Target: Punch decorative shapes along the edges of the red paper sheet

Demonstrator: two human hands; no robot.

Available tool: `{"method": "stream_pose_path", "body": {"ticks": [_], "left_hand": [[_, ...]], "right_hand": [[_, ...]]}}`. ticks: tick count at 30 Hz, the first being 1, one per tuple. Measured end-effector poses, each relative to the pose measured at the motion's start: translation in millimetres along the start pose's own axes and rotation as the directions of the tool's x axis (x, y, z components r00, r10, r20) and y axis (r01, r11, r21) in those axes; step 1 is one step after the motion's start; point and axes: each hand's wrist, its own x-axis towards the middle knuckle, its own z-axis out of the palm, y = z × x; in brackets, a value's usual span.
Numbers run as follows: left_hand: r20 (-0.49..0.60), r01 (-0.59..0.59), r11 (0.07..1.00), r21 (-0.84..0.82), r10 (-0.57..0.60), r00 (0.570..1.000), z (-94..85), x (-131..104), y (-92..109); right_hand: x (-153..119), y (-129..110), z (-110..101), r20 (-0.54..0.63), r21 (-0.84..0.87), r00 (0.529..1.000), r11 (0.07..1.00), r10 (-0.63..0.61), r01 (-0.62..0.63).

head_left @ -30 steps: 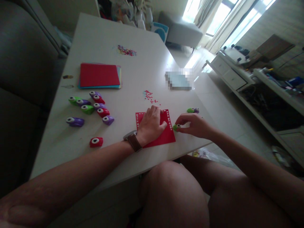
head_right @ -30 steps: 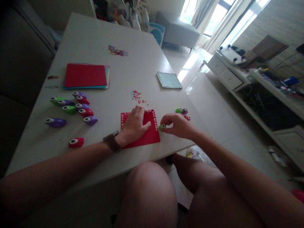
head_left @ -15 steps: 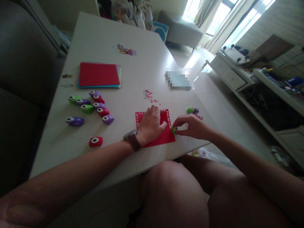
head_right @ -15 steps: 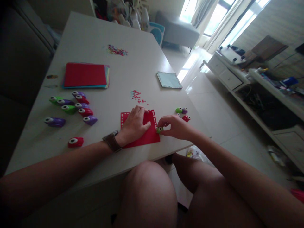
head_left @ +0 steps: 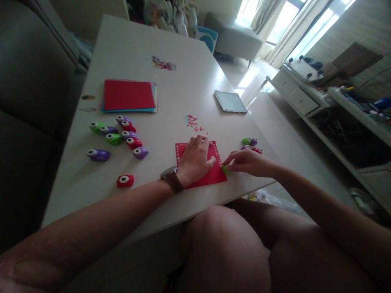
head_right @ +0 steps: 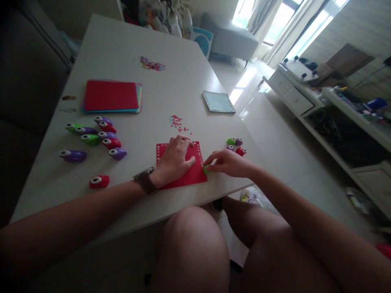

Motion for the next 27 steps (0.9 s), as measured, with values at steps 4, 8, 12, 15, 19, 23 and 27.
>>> {"method": "stream_pose_path", "body": {"ticks": [4,8,12,15,19,23,27], "left_hand": [[0.035,0.012,1.000,0.021,-0.013,0.999,-1.9,0.3,1.9],[0.063,0.007,0.999,0.045,-0.010,0.998,-2.5,0.2,2.8],[0.066,0.000,0.998,0.065,-0.004,0.998,-2.0,-0.2,2.8],[0.074,0.005,0.997,0.080,-0.011,0.997,-2.5,-0.4,3.7],[0.074,0.009,0.997,0.082,-0.015,0.997,-3.3,0.2,4.8],[0.088,-0.004,0.998,0.069,-0.003,0.996,-2.7,0.7,4.0],[0.096,-0.019,0.997,0.074,0.012,0.995,-1.3,0.4,2.1]], "right_hand": [[-0.6,-1.4,0.5,0.009,0.033,0.997,0.997,0.073,-0.073],[0.9,-6.1,4.1,-0.003,0.079,0.996,0.993,0.093,-0.092],[3.9,-7.8,7.3,-0.040,0.069,0.997,0.996,0.059,-0.056],[5.3,-6.9,7.7,-0.043,0.051,0.999,0.998,0.032,-0.030],[6.5,-5.1,7.2,-0.049,0.020,0.998,0.999,0.029,-0.028],[10.6,-4.7,6.5,-0.039,0.073,0.993,0.991,0.113,-0.110],[18.4,-5.5,5.7,-0.043,0.083,0.986,0.984,0.164,-0.160]]}}
